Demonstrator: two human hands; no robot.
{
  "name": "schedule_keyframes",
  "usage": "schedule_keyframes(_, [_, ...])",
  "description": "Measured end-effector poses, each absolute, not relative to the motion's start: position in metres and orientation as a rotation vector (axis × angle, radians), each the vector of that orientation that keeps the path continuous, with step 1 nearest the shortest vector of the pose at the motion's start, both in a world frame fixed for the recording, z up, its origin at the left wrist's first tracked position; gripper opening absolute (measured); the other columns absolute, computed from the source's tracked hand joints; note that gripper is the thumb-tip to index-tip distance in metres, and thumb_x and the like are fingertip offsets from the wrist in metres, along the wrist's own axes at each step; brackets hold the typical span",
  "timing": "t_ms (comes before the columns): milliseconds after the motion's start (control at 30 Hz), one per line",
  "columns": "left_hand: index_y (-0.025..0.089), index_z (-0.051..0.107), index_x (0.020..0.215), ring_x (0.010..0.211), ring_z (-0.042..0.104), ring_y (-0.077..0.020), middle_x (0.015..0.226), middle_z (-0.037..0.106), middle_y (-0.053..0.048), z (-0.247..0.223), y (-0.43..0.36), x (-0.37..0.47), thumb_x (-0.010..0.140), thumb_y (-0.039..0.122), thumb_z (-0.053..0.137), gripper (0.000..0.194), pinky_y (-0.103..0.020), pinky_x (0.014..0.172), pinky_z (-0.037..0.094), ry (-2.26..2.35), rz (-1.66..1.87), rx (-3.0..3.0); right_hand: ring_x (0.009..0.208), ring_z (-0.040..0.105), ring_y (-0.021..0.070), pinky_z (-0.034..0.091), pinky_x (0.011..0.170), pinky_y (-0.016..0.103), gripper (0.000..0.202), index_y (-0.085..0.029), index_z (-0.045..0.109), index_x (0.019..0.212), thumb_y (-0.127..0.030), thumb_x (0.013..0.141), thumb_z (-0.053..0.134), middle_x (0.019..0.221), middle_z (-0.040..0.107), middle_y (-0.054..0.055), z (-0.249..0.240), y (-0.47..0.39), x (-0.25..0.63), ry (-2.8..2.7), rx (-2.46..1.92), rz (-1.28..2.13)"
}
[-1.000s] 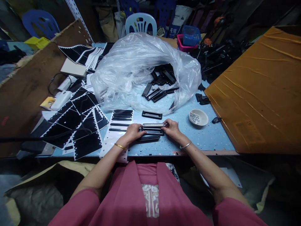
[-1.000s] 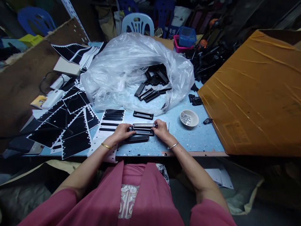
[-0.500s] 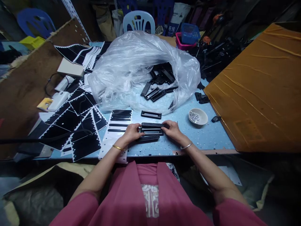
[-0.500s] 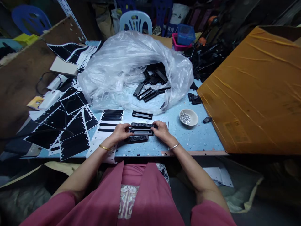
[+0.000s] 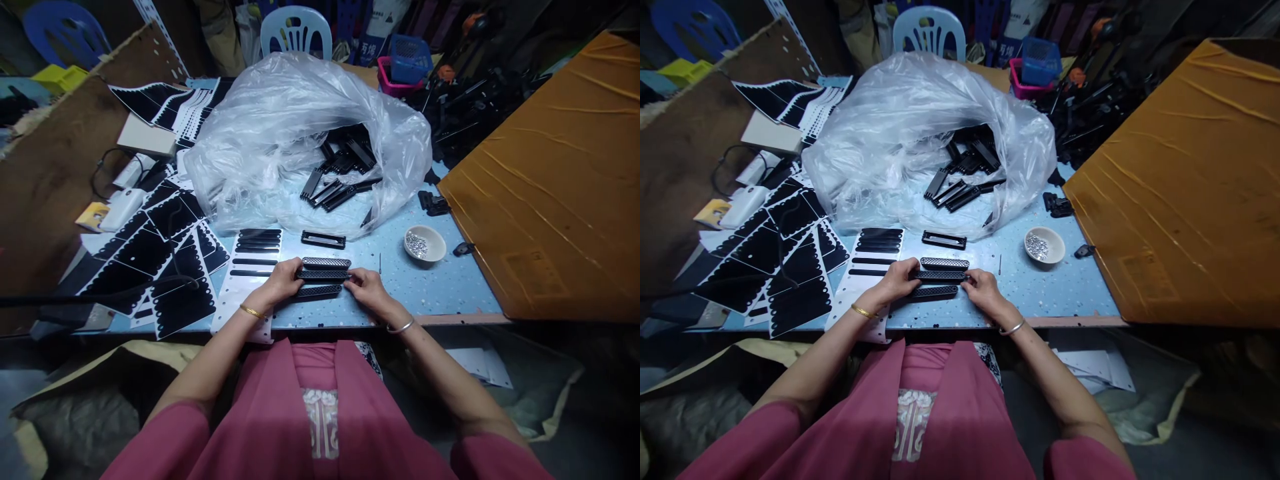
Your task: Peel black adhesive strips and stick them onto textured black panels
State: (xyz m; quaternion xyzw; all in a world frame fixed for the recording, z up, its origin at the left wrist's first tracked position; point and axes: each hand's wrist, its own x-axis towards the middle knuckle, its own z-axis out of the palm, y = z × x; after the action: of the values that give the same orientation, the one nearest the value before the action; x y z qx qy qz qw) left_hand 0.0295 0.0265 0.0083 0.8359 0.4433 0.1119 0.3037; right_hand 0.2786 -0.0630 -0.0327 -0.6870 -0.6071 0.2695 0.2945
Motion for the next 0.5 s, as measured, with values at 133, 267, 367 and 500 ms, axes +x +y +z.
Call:
schedule_keyframes(133, [0.017,0.059,0.080,0.066,0.054,-0.0148,0.071,0.059,0.001,0.0057,0.0268,0.0262,0.066,0.007,0.065,0.018,-0.025,0.062,0.039,1.155,0.322,2.214,0.064,0.064,0.0171,0.050,0.065,0.029,0.018,-0.017,0.073,0.089,-0.022,0.075,0.062,0.073,0.072,0.004,-0.0357,-0.0626,0.2767,-1.596,-1.800,0.683])
schedule_keyframes(267, [0.017,0.067,0.088,0.071,0.059,-0.0163,0.077,0.065,-0.001,0.0022,0.0273,0.0229,0.067,0.012,0.067,0.022,-0.027,0.067,0.044,1.101,0.367,2.163,0.065,0.064,0.0182,0.051,0.066,0.031,0.017,-0.018,0.072,0.088,-0.022,0.074,0.063,0.075,0.071,0.005,-0.0372,-0.0642,0.2751,-1.564,-1.774,0.656])
schedule_keyframes(367, [0.016,0.070,0.091,0.066,0.057,-0.0145,0.070,0.064,0.000,0.0013,0.0278,0.0228,0.068,0.016,0.068,0.023,-0.026,0.065,0.044,1.103,0.453,1.934,0.064,0.064,0.0185,0.053,0.066,0.033,0.016,-0.018,0.071,0.087,-0.025,0.075,0.064,0.075,0.071,0.007,-0.0371,-0.0655,0.2742,-1.527,-1.752,0.653])
schedule_keyframes(500, [0.011,0.072,0.099,0.058,0.053,-0.0108,0.062,0.059,0.001,0.0091,0.0287,0.0239,0.069,0.026,0.073,0.034,-0.023,0.057,0.042,0.983,0.639,1.455,0.064,0.066,0.0168,0.056,0.060,0.030,0.031,-0.017,0.067,0.104,-0.032,0.078,0.065,0.087,0.073,0.009,-0.0328,-0.0693,0.2715,-1.408,-1.665,0.756])
